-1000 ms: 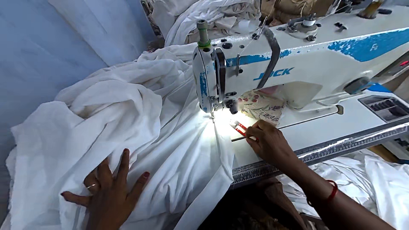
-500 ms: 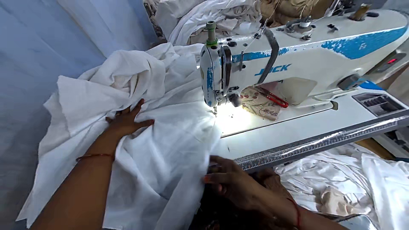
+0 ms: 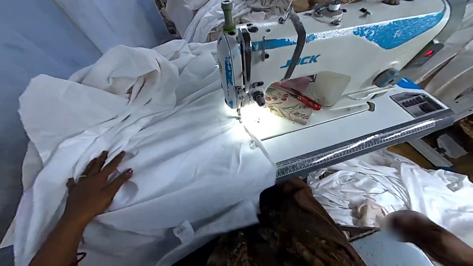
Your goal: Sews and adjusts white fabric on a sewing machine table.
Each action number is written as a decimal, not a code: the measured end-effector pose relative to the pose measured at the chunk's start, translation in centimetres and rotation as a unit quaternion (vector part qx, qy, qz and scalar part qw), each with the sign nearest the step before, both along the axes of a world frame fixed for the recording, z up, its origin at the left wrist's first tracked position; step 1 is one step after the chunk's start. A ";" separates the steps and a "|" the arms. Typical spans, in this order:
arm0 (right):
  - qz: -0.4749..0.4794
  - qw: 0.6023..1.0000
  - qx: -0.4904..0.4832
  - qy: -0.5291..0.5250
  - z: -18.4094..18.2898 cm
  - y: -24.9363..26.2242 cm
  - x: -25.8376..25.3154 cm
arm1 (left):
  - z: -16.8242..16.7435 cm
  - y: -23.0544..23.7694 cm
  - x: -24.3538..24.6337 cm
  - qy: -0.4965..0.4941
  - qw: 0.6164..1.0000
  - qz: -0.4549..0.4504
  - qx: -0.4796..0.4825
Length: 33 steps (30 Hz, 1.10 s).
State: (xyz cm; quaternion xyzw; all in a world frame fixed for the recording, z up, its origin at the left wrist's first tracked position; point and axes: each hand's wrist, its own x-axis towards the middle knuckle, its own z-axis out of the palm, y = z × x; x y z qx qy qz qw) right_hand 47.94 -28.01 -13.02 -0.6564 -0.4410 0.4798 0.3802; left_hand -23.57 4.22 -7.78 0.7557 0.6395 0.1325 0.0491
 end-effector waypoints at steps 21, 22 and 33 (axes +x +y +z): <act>0.283 0.913 0.068 0.287 7.2 12.2 -20.7 | 0.3 -3.9 0.0 0.001 0.988 0.152 -0.005; 0.324 0.897 0.120 0.274 7.5 11.3 -20.1 | 0.4 -2.8 -1.5 0.012 0.988 0.154 -0.015; 0.239 0.937 0.030 0.253 6.4 14.9 -26.2 | 6.2 -2.7 21.3 -0.198 0.977 -0.068 0.040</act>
